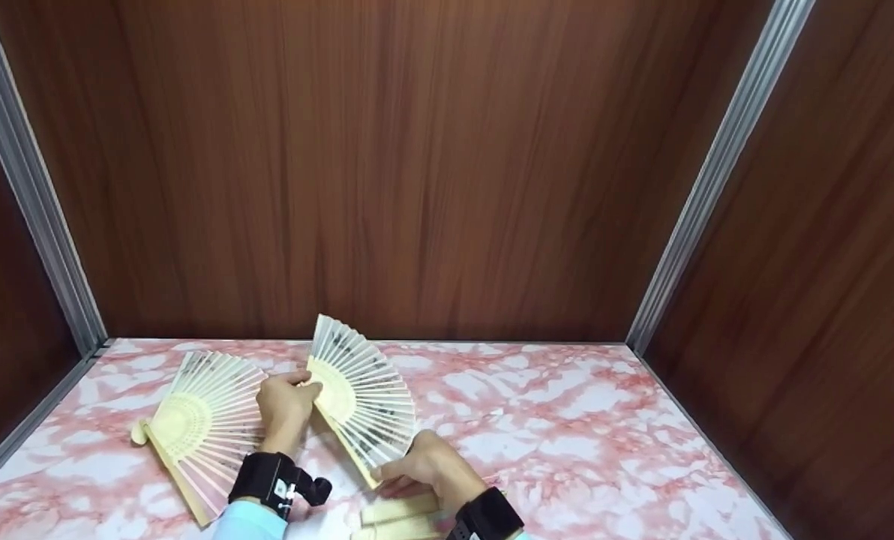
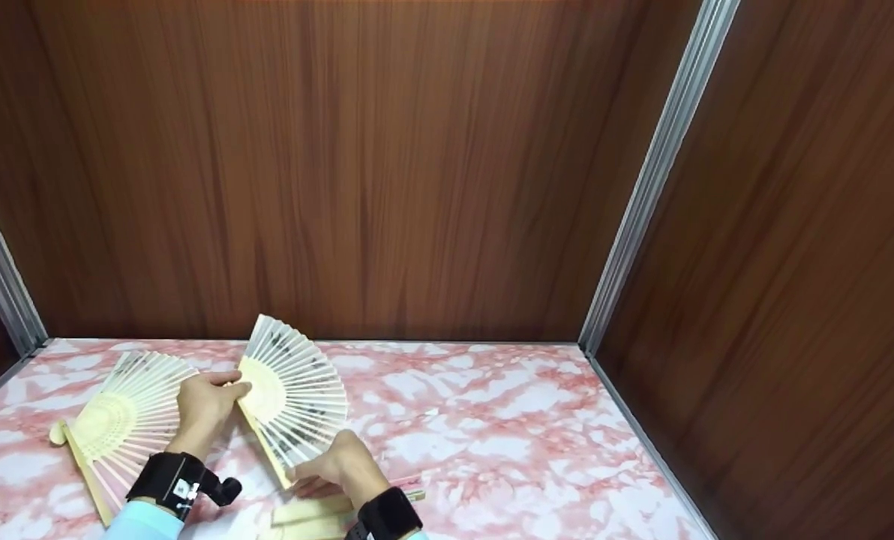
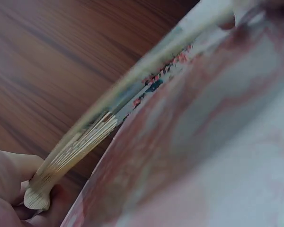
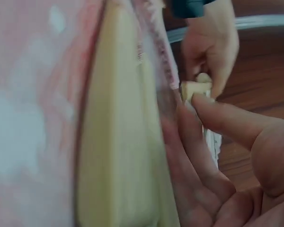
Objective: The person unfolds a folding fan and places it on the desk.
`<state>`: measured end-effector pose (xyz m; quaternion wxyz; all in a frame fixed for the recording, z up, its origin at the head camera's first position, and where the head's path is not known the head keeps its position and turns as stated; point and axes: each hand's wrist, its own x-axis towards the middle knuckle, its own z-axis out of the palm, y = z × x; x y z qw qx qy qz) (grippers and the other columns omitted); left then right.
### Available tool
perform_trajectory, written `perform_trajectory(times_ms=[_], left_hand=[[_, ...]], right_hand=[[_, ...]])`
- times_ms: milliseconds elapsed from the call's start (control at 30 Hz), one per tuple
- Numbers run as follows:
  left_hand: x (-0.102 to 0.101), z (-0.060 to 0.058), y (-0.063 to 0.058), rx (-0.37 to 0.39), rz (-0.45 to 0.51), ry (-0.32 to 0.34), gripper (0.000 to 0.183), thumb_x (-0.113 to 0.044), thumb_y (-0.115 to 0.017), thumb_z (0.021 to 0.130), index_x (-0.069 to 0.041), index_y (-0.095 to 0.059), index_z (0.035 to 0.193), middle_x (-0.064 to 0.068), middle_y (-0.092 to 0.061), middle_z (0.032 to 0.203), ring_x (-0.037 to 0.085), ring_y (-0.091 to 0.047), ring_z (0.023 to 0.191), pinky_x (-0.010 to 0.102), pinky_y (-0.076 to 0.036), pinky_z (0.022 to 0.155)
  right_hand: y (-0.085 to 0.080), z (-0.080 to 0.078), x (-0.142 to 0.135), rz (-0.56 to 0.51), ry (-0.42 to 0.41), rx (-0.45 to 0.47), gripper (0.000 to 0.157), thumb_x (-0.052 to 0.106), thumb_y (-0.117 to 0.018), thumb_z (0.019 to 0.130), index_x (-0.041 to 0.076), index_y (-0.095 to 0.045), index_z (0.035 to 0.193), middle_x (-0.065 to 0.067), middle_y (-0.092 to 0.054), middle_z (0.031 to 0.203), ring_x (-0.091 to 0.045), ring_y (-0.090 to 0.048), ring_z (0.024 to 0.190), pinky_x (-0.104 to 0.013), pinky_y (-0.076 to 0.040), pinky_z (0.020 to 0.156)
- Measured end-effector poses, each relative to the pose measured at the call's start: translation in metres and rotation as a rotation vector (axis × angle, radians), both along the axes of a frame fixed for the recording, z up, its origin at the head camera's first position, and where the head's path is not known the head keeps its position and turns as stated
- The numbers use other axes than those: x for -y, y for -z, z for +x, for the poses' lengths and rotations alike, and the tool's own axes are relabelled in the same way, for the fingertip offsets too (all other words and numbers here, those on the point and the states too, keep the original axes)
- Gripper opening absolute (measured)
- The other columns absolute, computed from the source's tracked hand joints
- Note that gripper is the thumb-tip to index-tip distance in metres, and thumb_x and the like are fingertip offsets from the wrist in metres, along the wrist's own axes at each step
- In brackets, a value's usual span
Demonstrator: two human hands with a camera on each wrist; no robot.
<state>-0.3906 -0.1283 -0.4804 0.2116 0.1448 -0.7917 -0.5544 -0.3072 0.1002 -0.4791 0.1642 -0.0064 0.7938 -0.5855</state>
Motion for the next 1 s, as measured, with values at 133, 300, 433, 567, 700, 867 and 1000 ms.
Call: perform_trajectory(times_ms=[133, 300, 433, 567, 700, 867, 1000], left_hand=[[-0.002, 0.003, 0.009, 0.053, -0.074, 0.034, 0.034, -0.007, -0.080, 0.082, 0.002, -0.081, 0.114, 0.027, -0.077, 0.127, 0.050, -0.071, 0.120, 0.057, -0.058, 0.102], [-0.005, 0.006, 0.013, 0.121, -0.142, 0.064, 0.033, -0.008, -0.079, 0.083, 0.001, -0.082, 0.114, 0.026, -0.078, 0.124, 0.050, -0.072, 0.117, 0.059, -0.059, 0.098], [-0.005, 0.004, 0.014, 0.124, -0.174, 0.075, 0.031, -0.007, -0.078, 0.083, 0.000, -0.082, 0.113, 0.025, -0.080, 0.119, 0.049, -0.074, 0.112, 0.058, -0.061, 0.095], [-0.003, 0.000, 0.020, 0.118, -0.202, 0.107, 0.032, -0.007, -0.077, 0.084, 0.002, -0.081, 0.115, 0.027, -0.079, 0.121, 0.050, -0.074, 0.111, 0.058, -0.061, 0.095], [-0.001, -0.003, 0.025, 0.121, -0.210, 0.124, 0.030, -0.006, -0.077, 0.084, 0.002, -0.081, 0.113, 0.027, -0.079, 0.119, 0.050, -0.075, 0.109, 0.057, -0.062, 0.093], [0.002, -0.013, 0.028, 0.110, -0.220, 0.131, 0.029, -0.007, -0.077, 0.086, 0.000, -0.082, 0.113, 0.025, -0.080, 0.119, 0.048, -0.075, 0.110, 0.057, -0.061, 0.097], [0.003, -0.019, 0.033, 0.116, -0.259, 0.145, 0.030, -0.008, -0.074, 0.089, 0.000, -0.081, 0.117, 0.027, -0.078, 0.123, 0.050, -0.074, 0.114, 0.059, -0.060, 0.099]], right_hand=[[0.009, 0.011, 0.002, -0.019, 0.006, 0.061, 0.019, -0.003, -0.088, 0.083, 0.001, -0.074, 0.095, -0.020, -0.083, 0.084, -0.022, -0.082, 0.070, -0.034, -0.071, 0.069], [0.013, 0.029, 0.008, -0.049, 0.002, 0.095, 0.018, -0.003, -0.087, 0.084, 0.000, -0.074, 0.095, -0.021, -0.082, 0.084, -0.023, -0.082, 0.071, -0.035, -0.071, 0.069], [0.010, 0.037, 0.010, -0.075, -0.057, 0.135, 0.014, 0.000, -0.082, 0.089, 0.001, -0.074, 0.100, -0.019, -0.083, 0.088, -0.023, -0.082, 0.077, -0.036, -0.072, 0.076], [0.002, 0.041, 0.001, 0.033, -0.060, 0.129, 0.015, 0.019, -0.078, 0.093, 0.004, -0.076, 0.096, -0.015, -0.084, 0.085, -0.020, -0.082, 0.075, -0.035, -0.070, 0.071], [-0.015, 0.036, -0.015, 0.202, -0.054, 0.015, 0.025, 0.026, -0.078, 0.093, 0.004, -0.075, 0.082, -0.013, -0.080, 0.072, -0.017, -0.076, 0.060, -0.032, -0.066, 0.057], [-0.033, 0.022, -0.026, 0.315, -0.085, -0.204, 0.020, 0.020, -0.080, 0.092, 0.009, -0.067, 0.081, -0.015, -0.078, 0.071, -0.014, -0.066, 0.054, -0.030, -0.061, 0.053], [-0.035, 0.014, -0.035, 0.340, -0.127, -0.211, 0.020, 0.022, -0.077, 0.095, 0.011, -0.066, 0.082, -0.020, -0.080, 0.078, -0.012, -0.067, 0.056, -0.027, -0.061, 0.056]])
